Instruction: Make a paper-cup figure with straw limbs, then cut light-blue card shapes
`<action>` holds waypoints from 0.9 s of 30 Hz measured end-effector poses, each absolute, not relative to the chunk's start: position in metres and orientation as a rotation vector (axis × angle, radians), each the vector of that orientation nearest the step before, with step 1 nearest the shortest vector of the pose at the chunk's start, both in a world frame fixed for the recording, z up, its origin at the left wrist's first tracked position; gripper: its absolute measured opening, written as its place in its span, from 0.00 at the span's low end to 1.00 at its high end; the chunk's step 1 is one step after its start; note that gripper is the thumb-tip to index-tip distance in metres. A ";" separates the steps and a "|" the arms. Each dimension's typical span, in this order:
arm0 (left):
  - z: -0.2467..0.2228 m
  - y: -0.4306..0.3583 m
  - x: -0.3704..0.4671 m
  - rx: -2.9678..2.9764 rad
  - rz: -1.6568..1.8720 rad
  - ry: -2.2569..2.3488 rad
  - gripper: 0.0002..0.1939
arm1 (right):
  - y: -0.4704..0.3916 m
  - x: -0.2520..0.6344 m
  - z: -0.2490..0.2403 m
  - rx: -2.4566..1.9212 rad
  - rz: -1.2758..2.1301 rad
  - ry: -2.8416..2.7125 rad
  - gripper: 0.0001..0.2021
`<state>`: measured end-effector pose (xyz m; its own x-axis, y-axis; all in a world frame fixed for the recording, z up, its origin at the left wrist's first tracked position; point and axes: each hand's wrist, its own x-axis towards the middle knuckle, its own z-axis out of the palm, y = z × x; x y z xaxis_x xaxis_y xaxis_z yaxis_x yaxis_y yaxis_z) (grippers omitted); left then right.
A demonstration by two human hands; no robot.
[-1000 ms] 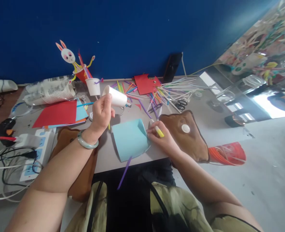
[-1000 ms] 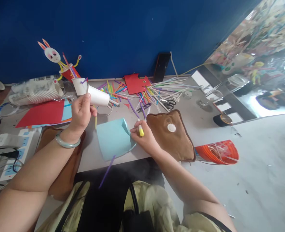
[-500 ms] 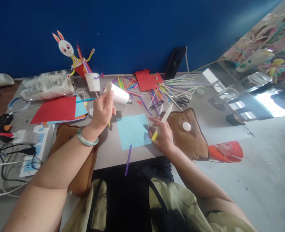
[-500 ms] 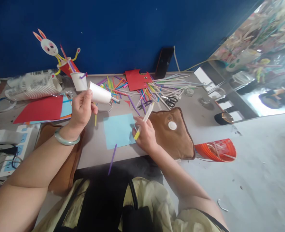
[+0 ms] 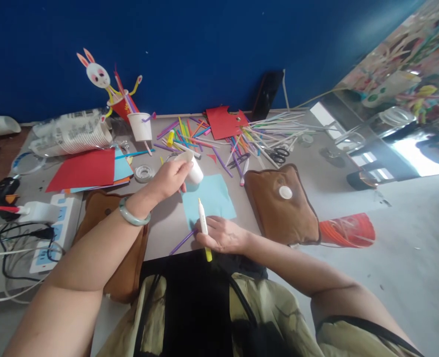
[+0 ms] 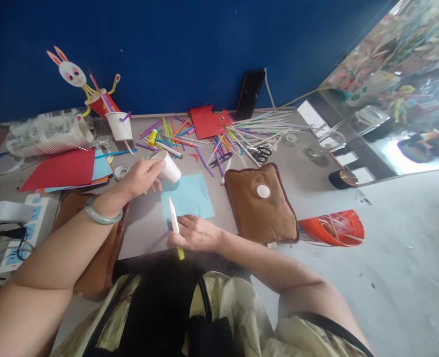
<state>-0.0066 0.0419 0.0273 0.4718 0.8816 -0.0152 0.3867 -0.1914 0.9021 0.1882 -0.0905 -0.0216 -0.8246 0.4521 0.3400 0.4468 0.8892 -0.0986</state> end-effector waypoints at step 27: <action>0.040 -0.001 0.011 2.701 0.286 1.069 0.20 | -0.005 0.219 0.020 -0.926 0.147 -2.530 0.06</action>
<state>0.0107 -0.0011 0.0403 0.7161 0.6911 0.0979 0.6479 -0.7103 0.2752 0.2194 -0.0046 0.0195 -0.6790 0.6361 0.3665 0.5893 0.7700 -0.2445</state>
